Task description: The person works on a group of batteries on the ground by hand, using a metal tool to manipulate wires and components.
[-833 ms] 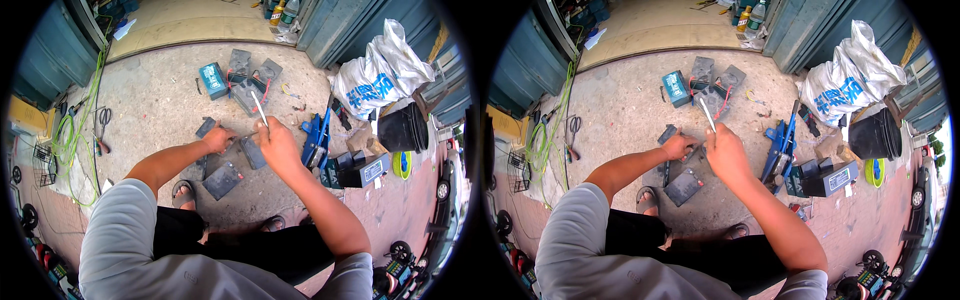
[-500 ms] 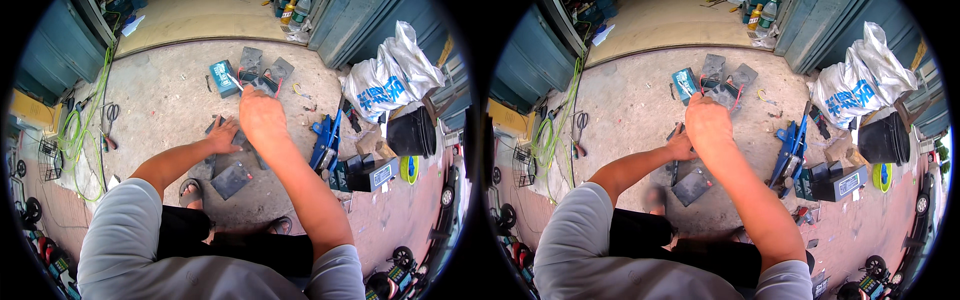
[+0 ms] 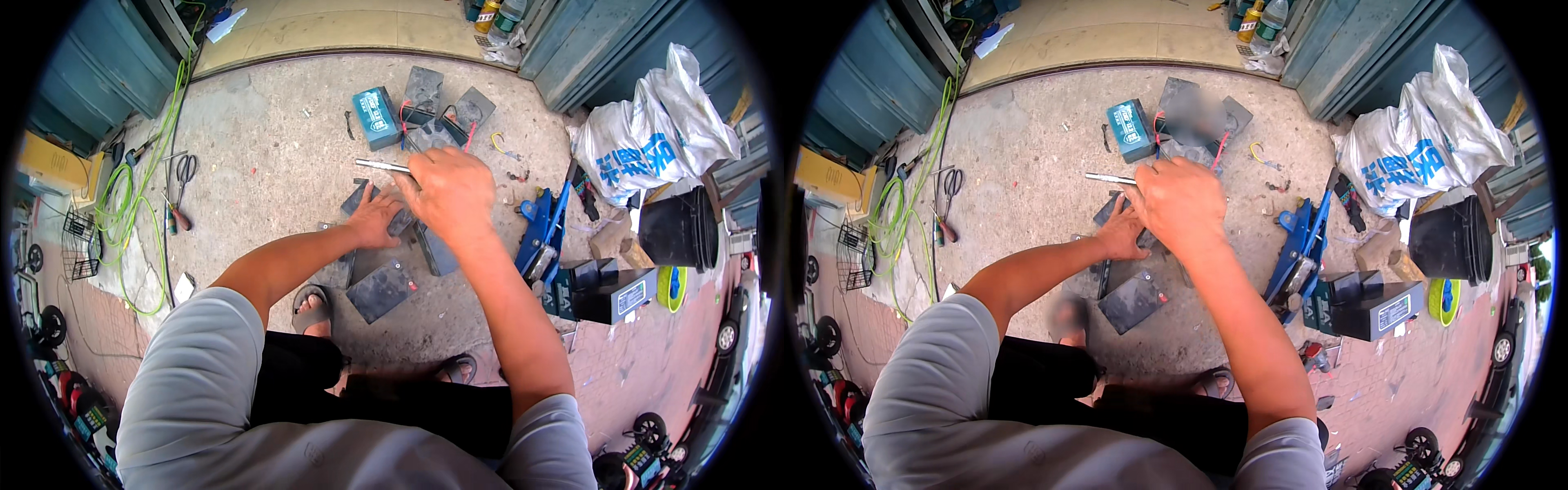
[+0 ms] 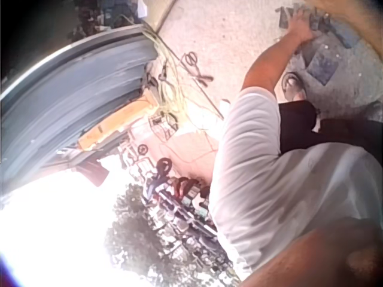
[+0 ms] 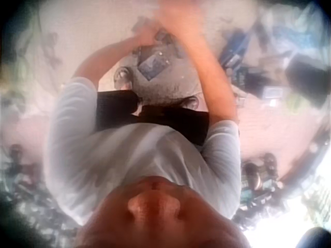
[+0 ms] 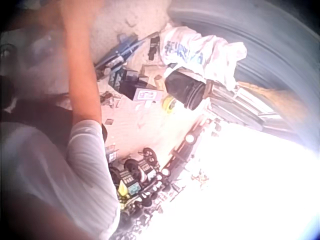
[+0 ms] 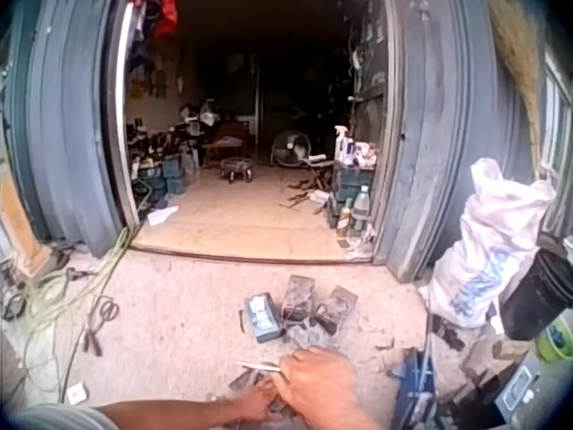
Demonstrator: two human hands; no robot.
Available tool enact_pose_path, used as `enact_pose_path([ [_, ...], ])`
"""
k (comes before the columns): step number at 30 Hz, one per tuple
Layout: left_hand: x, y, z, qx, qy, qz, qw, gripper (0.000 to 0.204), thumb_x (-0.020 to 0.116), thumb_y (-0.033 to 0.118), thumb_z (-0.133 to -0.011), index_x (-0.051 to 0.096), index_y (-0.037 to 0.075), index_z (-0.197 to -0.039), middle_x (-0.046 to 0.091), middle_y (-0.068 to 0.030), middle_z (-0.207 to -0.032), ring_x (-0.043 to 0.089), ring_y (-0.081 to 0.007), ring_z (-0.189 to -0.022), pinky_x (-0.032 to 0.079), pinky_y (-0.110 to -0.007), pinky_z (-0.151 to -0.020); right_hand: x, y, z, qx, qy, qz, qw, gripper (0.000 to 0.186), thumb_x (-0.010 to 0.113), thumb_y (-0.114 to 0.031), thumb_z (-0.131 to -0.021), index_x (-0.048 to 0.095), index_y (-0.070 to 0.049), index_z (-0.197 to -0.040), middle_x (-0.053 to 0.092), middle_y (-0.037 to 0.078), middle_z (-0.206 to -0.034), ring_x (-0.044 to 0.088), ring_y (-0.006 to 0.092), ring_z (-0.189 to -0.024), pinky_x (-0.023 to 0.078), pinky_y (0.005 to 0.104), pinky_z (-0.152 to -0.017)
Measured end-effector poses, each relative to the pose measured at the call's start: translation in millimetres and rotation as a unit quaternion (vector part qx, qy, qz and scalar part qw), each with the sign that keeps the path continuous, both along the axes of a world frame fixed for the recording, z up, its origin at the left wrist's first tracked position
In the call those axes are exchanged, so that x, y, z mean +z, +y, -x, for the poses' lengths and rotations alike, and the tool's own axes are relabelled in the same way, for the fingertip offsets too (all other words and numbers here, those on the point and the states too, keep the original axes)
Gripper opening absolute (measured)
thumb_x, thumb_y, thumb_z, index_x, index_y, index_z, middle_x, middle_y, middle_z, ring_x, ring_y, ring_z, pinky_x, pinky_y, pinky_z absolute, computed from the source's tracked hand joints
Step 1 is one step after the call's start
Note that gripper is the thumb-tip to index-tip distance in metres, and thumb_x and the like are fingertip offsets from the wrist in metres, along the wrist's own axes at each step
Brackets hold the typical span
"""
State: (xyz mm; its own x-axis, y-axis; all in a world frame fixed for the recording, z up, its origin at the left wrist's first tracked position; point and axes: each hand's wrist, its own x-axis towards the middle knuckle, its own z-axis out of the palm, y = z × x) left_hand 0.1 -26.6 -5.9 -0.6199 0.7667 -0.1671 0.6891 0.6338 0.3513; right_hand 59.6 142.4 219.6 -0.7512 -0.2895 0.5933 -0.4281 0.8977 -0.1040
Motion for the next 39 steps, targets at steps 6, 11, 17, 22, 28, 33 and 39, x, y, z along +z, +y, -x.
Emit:
enact_pose_path([
  [6, -20, -4, 8, -0.04, 0.001, -0.047, 0.998, 0.102, 0.08, 0.045, -0.078, 0.036, 0.01, -0.163, 0.038, -0.0148, -0.167, 0.022, -0.0346, -0.161, -0.002, -0.063, -0.13, 0, 6, -4, 0.146, 0.052, 0.034, 0.987, 0.022, 0.079, -0.028, -0.085, 0.066, -0.011, -0.079, 0.074, 0.006, -0.1, 0.07, 0.028, -0.11, 0.052, 0.0454, -0.098],
  [11, 12, 12, 23, -0.051, -0.163, -0.128, 0.977, 0.061, 0.068, 0.022, -0.093, 0.05, 0.005, -0.149, 0.07, -0.019, -0.127, 0.065, -0.0374, -0.125, 0.026, -0.058, -0.124, -54, -4, -1, 0.133, -0.022, 0.439, 0.888, 0.029, 0.066, -0.031, -0.105, 0.072, -0.006, -0.119, 0.061, 0.017, -0.15, 0.056, 0.0318, -0.142, 0.039, 0.0455, -0.12],
  [17, 50, 6, 21, -0.078, -0.11, -0.28, 0.951, 0.024, 0.062, 0.013, -0.098, 0.068, 0.0, -0.118, 0.073, -0.0254, -0.105, 0.073, -0.0411, -0.094, 0.059, -0.049, -0.08, -65, -5, -7, 0.148, -0.206, 0.54, 0.803, 0.042, 0.062, -0.027, -0.109, 0.063, -0.002, -0.142, 0.069, 0.013, -0.141, 0.064, 0.023, -0.13, 0.048, 0.0379, -0.11],
  [22, 45, 5, 10, -0.028, -0.07, -0.25, 0.965, 0.02, 0.066, 0.013, -0.094, 0.07, 0.002, -0.11, 0.073, -0.0223, -0.097, 0.073, -0.0396, -0.088, 0.058, -0.048, -0.074, -77, 1, -20, 0.084, -0.238, 0.448, 0.858, 0.038, 0.063, -0.024, -0.105, 0.065, -0.003, -0.137, 0.071, 0.016, -0.134, 0.066, 0.0372, -0.124, 0.051, 0.0433, -0.107],
  [28, 42, 7, 8, -0.045, -0.145, -0.279, 0.948, 0.019, 0.065, 0.008, -0.092, 0.07, 0.0, -0.109, 0.073, -0.0157, -0.087, 0.075, -0.0292, -0.074, 0.06, -0.042, -0.063, -95, 6, -20, 0.056, -0.2, 0.357, 0.911, 0.04, 0.06, -0.027, -0.106, 0.062, -0.003, -0.139, 0.068, 0.019, -0.136, 0.063, 0.0405, -0.126, 0.05, 0.0486, -0.107],
  [33, 59, 7, 7, 0.009, -0.162, -0.163, 0.973, 0.042, 0.076, 0.005, -0.088, 0.063, 0.001, -0.128, 0.065, -0.0193, -0.133, 0.064, -0.0284, -0.123, 0.053, -0.038, -0.105, -91, 7, -23, 0.037, -0.258, 0.304, 0.916, 0.043, 0.058, -0.027, -0.107, 0.052, -0.004, -0.143, 0.066, 0.024, -0.132, 0.06, 0.0452, -0.127, 0.048, 0.052, -0.108],
  [39, 70, -5, 8, -0.06, -0.191, -0.24, 0.95, 0.038, 0.076, 0.009, -0.09, 0.064, 0.002, -0.126, 0.066, -0.0165, -0.132, 0.065, -0.0303, -0.126, 0.053, -0.04, -0.104, -84, 3, -15, 0.048, -0.277, 0.287, 0.916, 0.032, 0.053, -0.026, -0.108, 0.056, -0.003, -0.131, 0.066, 0.028, -0.125, 0.061, 0.0473, -0.12, 0.048, 0.0539, -0.105],
])
